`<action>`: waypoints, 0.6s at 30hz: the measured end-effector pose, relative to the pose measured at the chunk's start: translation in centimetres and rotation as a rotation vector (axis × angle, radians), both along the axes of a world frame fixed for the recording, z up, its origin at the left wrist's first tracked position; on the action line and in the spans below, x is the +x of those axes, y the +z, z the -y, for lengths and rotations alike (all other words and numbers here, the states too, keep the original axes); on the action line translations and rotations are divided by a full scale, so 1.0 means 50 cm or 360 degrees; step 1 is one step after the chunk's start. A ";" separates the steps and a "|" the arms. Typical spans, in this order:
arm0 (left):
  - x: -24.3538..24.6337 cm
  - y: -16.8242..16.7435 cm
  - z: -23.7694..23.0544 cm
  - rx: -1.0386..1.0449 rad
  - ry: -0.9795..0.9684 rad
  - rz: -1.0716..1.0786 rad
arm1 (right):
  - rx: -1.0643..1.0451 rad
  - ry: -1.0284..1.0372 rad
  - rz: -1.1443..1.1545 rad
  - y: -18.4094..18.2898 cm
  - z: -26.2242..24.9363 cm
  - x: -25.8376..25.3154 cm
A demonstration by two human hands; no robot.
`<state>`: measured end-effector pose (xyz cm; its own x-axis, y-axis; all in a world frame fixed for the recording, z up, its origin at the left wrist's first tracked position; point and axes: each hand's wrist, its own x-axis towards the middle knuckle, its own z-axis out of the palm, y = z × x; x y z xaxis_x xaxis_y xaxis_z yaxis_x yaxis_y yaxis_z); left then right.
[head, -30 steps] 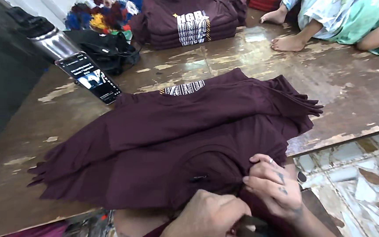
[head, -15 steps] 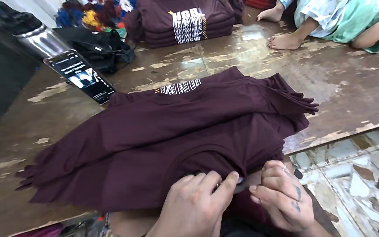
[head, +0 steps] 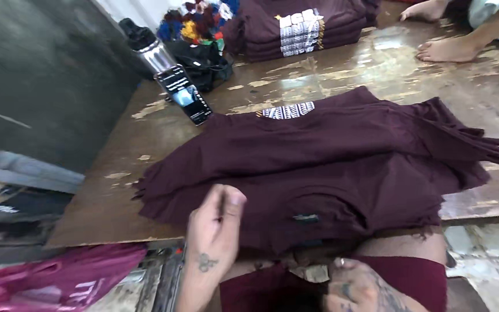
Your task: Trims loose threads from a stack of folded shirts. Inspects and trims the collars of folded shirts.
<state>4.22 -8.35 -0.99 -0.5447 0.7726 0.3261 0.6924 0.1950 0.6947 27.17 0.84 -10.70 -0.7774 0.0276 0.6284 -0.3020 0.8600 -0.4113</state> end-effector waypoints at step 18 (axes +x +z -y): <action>0.016 -0.142 0.049 0.0894 -0.0563 0.1258 | -0.0132 -0.0112 -0.0226 0.050 -0.058 -0.188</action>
